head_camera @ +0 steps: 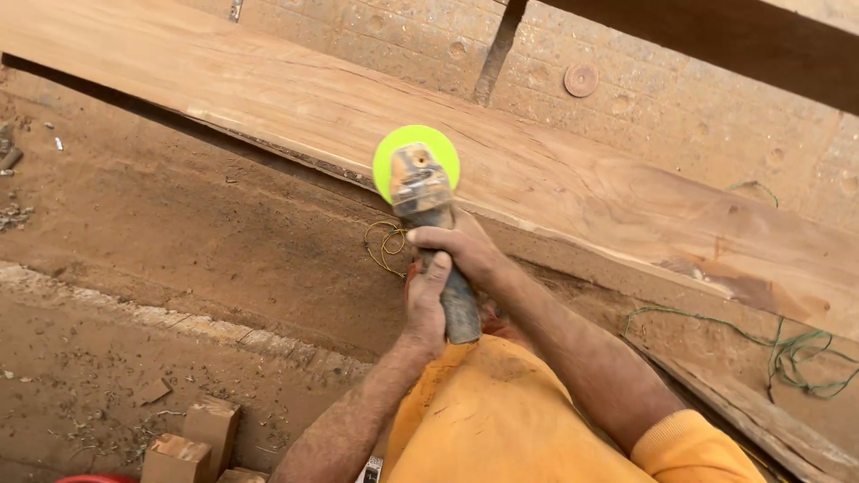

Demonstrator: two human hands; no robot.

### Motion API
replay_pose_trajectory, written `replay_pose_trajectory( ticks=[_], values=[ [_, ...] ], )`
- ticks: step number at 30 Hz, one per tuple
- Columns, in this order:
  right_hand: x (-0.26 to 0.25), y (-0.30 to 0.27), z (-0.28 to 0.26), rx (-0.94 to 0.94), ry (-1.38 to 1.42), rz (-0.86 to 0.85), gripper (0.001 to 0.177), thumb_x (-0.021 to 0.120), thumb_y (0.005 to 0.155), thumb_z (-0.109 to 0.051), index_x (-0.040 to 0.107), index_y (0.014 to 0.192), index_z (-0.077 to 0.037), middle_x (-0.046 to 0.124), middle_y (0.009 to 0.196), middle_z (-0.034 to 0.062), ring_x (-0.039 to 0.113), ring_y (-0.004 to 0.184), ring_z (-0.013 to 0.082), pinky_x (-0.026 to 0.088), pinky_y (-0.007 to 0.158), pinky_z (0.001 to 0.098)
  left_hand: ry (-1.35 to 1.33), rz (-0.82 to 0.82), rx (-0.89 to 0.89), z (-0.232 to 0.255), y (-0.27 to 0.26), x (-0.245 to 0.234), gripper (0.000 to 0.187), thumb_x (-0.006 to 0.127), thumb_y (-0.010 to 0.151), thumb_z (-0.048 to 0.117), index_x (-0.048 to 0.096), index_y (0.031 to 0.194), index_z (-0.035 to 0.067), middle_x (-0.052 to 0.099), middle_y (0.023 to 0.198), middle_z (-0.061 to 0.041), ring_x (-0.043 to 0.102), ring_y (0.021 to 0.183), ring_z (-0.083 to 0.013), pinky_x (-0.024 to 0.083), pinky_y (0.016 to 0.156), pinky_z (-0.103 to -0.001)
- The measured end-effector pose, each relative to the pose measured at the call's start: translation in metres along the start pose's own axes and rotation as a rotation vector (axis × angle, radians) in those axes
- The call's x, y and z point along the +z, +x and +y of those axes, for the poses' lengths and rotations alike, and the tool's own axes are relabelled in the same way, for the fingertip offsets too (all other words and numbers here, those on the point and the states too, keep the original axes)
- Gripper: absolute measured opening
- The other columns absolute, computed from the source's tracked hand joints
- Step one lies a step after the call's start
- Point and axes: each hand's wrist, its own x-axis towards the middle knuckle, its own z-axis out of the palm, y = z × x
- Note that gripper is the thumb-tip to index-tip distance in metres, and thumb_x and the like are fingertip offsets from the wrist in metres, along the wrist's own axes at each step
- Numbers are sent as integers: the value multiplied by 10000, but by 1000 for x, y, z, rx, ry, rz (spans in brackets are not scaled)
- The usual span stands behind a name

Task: The person sands large wooden beams using a handheld angle grinder equipped with a sanding disc.

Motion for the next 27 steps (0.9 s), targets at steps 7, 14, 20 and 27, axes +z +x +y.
replay_pose_trajectory(
  ticks=[7,14,20,27],
  values=[
    [-53,-67,16,267,176,157,636,769,727,-344,597,1206,37,706,869,144,705,745,208,645,706,374,147,-142,-42,-88,0,7,537,704,961,476,606,1175,-7,658,942,-65,657,802,-187,580,670,-337],
    [-145,-186,78,106,443,422,628,694,797,-319,549,1304,22,695,893,171,694,779,258,604,688,409,451,-344,-41,-178,-10,72,554,743,930,507,672,1117,-10,699,1029,-73,669,940,-159,553,799,-291],
    [-152,-195,76,46,555,550,559,656,873,-336,515,1319,-30,658,929,165,691,828,281,607,727,435,573,-450,-244,-177,-5,87,734,773,828,564,620,1244,-21,689,1033,-119,689,908,-191,576,751,-331],
    [-42,-82,39,131,240,229,582,731,787,-305,546,1231,21,667,860,138,682,725,244,604,658,399,325,-208,-80,-107,-2,-17,718,729,905,581,583,1248,-32,666,1015,-94,678,885,-173,586,757,-295]
  ],
)
